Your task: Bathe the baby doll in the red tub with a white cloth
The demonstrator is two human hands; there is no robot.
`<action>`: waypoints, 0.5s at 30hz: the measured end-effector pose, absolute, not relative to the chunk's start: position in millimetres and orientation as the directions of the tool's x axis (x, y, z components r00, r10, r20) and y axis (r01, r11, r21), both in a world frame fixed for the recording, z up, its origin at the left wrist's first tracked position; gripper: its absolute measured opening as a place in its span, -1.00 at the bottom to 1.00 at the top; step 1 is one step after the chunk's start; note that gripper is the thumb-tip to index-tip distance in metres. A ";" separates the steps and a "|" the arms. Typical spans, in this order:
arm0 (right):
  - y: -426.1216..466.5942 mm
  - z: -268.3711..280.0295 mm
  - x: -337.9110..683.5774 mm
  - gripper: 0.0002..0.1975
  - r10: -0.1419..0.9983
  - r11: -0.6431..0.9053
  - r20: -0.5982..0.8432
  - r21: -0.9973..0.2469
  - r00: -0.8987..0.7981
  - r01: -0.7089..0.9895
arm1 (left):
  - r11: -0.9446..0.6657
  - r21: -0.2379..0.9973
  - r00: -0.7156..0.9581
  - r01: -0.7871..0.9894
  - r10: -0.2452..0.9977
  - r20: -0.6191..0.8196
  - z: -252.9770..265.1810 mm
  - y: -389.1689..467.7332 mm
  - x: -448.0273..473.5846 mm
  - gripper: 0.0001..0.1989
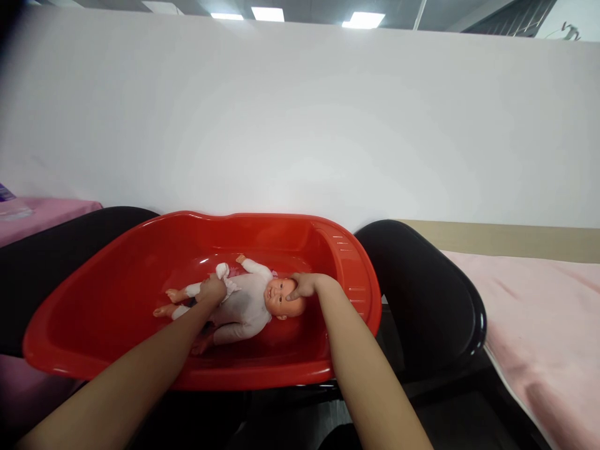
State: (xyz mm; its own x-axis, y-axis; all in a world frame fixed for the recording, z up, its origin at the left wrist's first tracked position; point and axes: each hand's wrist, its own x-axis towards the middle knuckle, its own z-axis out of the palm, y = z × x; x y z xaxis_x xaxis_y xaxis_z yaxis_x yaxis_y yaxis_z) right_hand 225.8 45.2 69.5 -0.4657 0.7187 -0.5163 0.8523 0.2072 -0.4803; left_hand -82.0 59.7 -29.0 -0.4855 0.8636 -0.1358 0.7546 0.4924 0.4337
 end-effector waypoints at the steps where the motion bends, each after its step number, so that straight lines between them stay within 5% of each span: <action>1: 43.9 71.0 225.2 -0.14 0.720 0.198 -0.520 -0.480 -0.459 0.855 | 0.493 0.431 -0.484 0.756 0.864 -0.139 -29.0 59.8 -82.1 -0.52; 15: 37.8 79.7 221.7 -0.22 0.741 0.138 -0.517 -0.508 -0.429 0.850 | 0.499 0.404 -0.493 0.766 0.861 -0.128 -35.7 67.5 -85.4 -0.59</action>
State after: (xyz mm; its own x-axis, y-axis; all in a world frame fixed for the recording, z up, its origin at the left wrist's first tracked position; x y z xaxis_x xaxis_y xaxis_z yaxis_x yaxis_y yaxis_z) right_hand 221.7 37.8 79.7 -0.4290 0.7410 -0.5166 0.8501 0.1377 -0.5083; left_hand -85.4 67.5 -35.7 -0.4930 0.8605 -0.1282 0.7664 0.4993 0.4042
